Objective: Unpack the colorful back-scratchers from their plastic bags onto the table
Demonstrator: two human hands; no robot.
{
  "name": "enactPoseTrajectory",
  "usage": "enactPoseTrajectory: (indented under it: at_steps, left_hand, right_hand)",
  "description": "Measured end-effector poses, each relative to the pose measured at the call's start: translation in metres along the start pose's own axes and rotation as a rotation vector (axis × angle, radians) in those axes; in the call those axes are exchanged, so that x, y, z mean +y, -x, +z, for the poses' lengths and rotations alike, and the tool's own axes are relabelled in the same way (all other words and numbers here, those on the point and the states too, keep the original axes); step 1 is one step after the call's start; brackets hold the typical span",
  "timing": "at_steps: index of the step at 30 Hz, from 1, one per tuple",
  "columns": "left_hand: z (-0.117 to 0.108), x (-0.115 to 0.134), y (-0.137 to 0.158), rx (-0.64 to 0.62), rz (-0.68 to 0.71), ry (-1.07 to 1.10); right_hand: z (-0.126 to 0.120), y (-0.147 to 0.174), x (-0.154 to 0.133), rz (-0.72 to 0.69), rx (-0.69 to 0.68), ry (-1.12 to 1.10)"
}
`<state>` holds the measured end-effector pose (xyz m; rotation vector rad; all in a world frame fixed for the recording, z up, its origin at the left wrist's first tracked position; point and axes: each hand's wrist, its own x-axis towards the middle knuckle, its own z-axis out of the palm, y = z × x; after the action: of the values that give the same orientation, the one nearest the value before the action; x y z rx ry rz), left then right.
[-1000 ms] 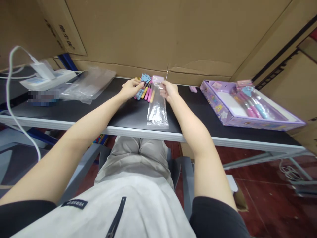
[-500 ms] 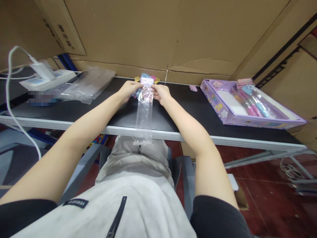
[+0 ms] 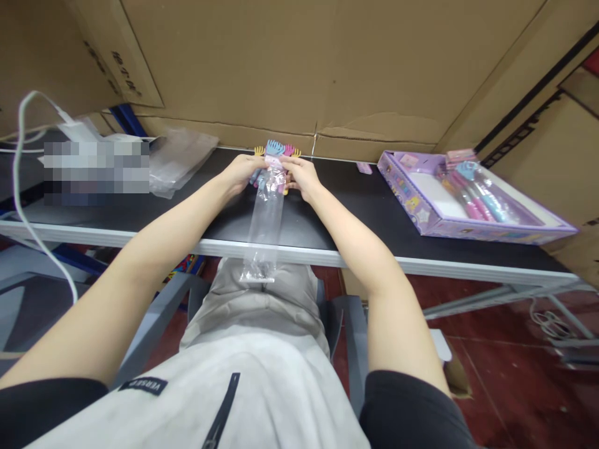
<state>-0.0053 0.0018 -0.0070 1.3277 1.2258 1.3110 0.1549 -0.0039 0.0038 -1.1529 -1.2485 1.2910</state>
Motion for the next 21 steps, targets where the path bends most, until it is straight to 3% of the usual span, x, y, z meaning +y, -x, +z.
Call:
enactPoseTrajectory:
  at_steps: [9,13,18,21]
  left_hand:
    - [0.002,0.014,0.016,-0.122,0.077,-0.002]
    - [0.003,0.010,0.012,-0.016,0.098,0.003]
    - [0.001,0.006,0.005,0.107,0.027,0.024]
    - [0.001,0.010,0.007,0.163,-0.025,0.035]
  right_hand:
    - [-0.004,-0.008,0.000,-0.087,0.087,0.050]
    - [-0.008,-0.013,0.006,-0.218,0.100,0.132]
    - [-0.010,-0.018,0.013,-0.499,0.096,0.337]
    - [-0.009,-0.021,0.014,-0.584,0.105,0.419]
